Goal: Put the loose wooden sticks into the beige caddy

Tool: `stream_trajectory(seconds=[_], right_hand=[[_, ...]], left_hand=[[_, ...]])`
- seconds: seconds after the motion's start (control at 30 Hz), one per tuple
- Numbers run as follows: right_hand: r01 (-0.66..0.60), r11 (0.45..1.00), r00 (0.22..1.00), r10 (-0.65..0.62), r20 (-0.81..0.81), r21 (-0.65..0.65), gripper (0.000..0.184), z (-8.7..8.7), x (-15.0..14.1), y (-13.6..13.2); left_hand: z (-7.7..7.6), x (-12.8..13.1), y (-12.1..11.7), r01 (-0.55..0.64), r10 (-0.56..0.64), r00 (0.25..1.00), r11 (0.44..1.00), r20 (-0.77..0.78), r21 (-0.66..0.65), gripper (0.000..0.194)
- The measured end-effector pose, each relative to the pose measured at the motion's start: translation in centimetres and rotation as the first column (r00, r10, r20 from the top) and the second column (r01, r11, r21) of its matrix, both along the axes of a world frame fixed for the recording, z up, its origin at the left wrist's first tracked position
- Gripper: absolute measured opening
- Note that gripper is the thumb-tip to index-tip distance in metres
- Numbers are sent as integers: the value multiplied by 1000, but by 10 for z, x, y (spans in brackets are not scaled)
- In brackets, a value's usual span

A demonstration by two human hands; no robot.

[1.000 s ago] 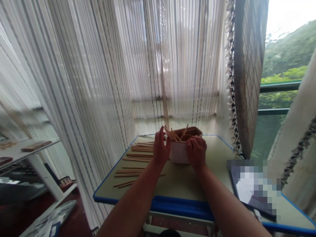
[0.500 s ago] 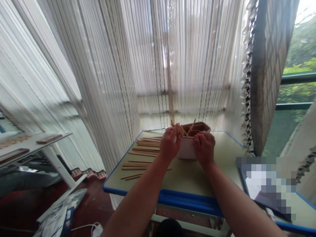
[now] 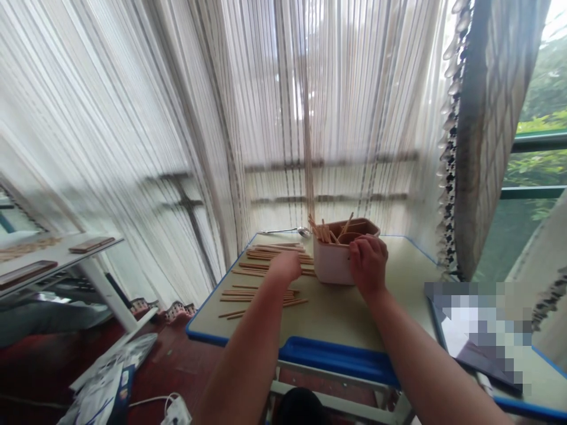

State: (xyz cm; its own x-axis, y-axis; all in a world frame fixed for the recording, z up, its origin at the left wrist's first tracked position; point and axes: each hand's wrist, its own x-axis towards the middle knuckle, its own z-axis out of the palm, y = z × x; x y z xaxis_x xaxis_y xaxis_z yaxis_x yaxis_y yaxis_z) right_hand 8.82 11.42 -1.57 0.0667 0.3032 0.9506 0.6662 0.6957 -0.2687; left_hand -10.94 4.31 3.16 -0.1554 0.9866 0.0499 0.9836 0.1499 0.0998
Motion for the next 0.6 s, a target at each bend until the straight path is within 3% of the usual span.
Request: stream_trajectory(seconds=[0.27,0.6], right_hand=[[-8,1000,1000,8,-10,-18,16,-2,-7,10],[5,1000,1000,-5,-7,-29,18,-3,-18,21]], left_hand=[[-3,1,1,21,-31,997,992,-77,-128,29],[-5,-1,15,-24,12,997,986,-76,-167,30]])
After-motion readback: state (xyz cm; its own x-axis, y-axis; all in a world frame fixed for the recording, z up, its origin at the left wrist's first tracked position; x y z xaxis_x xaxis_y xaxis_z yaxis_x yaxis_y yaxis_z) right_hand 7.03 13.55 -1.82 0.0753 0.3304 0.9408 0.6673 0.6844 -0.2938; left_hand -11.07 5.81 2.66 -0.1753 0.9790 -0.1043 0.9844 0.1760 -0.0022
